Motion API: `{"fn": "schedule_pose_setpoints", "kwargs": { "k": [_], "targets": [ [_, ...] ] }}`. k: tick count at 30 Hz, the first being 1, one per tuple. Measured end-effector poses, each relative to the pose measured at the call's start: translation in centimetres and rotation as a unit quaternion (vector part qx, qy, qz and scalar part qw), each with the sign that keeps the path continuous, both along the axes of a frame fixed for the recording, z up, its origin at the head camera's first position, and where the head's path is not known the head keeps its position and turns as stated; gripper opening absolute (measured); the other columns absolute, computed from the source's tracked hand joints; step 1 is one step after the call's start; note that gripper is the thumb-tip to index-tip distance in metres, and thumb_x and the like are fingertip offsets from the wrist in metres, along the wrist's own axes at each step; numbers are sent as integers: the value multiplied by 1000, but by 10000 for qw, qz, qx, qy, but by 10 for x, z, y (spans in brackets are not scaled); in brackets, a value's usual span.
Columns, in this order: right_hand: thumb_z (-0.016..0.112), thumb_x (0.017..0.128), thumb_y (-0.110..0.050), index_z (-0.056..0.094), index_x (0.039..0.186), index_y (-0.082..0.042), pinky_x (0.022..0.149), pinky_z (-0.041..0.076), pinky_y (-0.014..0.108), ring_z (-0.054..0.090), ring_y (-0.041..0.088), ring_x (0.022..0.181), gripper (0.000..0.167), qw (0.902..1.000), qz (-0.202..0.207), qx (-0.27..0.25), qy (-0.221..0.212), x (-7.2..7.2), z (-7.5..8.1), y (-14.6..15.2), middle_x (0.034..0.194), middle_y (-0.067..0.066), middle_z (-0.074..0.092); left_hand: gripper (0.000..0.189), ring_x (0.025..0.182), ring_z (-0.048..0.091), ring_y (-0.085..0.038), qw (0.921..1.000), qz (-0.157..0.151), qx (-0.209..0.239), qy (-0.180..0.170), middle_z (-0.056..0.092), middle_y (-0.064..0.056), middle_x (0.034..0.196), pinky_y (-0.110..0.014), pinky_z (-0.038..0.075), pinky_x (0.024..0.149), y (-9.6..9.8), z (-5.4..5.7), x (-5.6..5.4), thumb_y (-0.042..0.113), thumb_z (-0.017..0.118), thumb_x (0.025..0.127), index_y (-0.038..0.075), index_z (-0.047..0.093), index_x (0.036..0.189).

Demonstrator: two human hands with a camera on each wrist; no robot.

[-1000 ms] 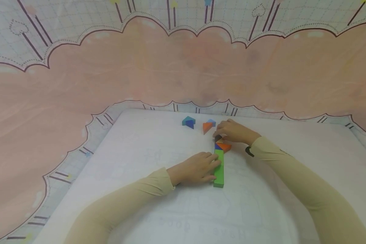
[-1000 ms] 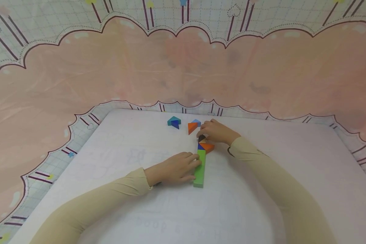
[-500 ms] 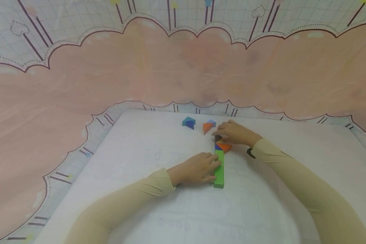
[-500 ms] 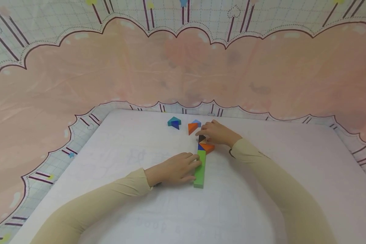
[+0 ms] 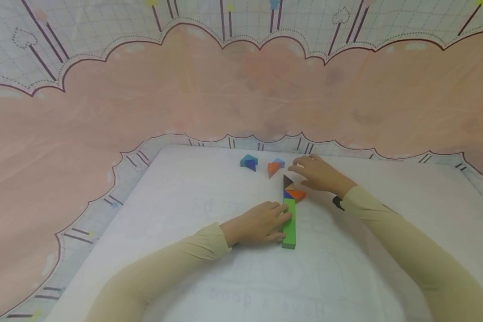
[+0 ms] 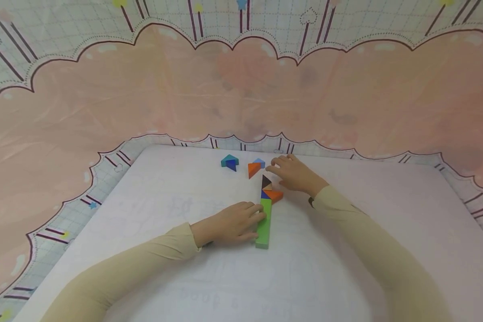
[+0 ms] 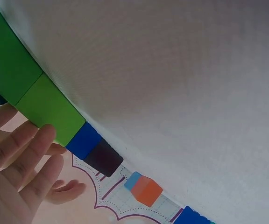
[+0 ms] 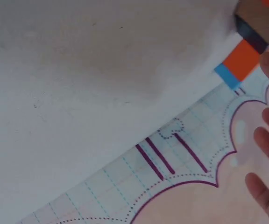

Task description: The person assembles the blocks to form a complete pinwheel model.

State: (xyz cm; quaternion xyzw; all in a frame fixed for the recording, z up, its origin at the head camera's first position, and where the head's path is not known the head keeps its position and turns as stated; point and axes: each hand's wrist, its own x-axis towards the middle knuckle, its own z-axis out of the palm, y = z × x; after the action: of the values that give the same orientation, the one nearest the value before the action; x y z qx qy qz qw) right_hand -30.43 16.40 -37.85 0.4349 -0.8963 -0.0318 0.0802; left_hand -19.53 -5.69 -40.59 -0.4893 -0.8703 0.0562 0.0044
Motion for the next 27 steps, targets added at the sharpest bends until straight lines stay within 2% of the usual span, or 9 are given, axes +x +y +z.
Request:
{"fn": "schedule_pose_setpoints", "kwargs": {
  "k": [7,13,17,23,27],
  "targets": [
    [78,76,-25,57,122,-9,102,39,54,54,33,116,53,9990,-215,-211,323,28,5,4,122,14,60,51,124,48,-20,10000,10,-44,-3,46,-7,139,-33,38,108,0,2,1,47,44,96,13,43,134],
    [75,77,-32,58,117,-8,98,43,52,56,30,111,49,9968,-103,-381,690,62,-1,3,115,11,62,52,121,50,-20,9999,-34,-6,150,47,-8,137,-33,40,105,0,1,1,48,45,95,13,44,133],
    [73,78,-33,59,113,-7,96,44,50,57,29,108,45,9950,34,-617,784,82,-7,1,110,9,63,52,117,52,-19,9995,-59,42,321,50,-7,133,-33,41,104,0,-1,-1,49,46,94,12,47,132],
    [70,79,-42,60,109,-8,96,43,50,57,27,108,47,9952,103,-574,783,101,-15,-1,111,8,63,54,114,53,-18,9987,-62,157,477,52,-4,127,-33,42,101,0,-3,-3,51,48,92,13,48,130],
    [70,77,-47,58,105,-8,95,44,49,58,26,105,49,9946,310,-602,792,109,-19,-3,109,6,63,57,108,53,-16,9977,-9,280,624,55,-2,122,-31,43,98,0,-4,-5,56,48,90,12,49,127]
  ]
}}
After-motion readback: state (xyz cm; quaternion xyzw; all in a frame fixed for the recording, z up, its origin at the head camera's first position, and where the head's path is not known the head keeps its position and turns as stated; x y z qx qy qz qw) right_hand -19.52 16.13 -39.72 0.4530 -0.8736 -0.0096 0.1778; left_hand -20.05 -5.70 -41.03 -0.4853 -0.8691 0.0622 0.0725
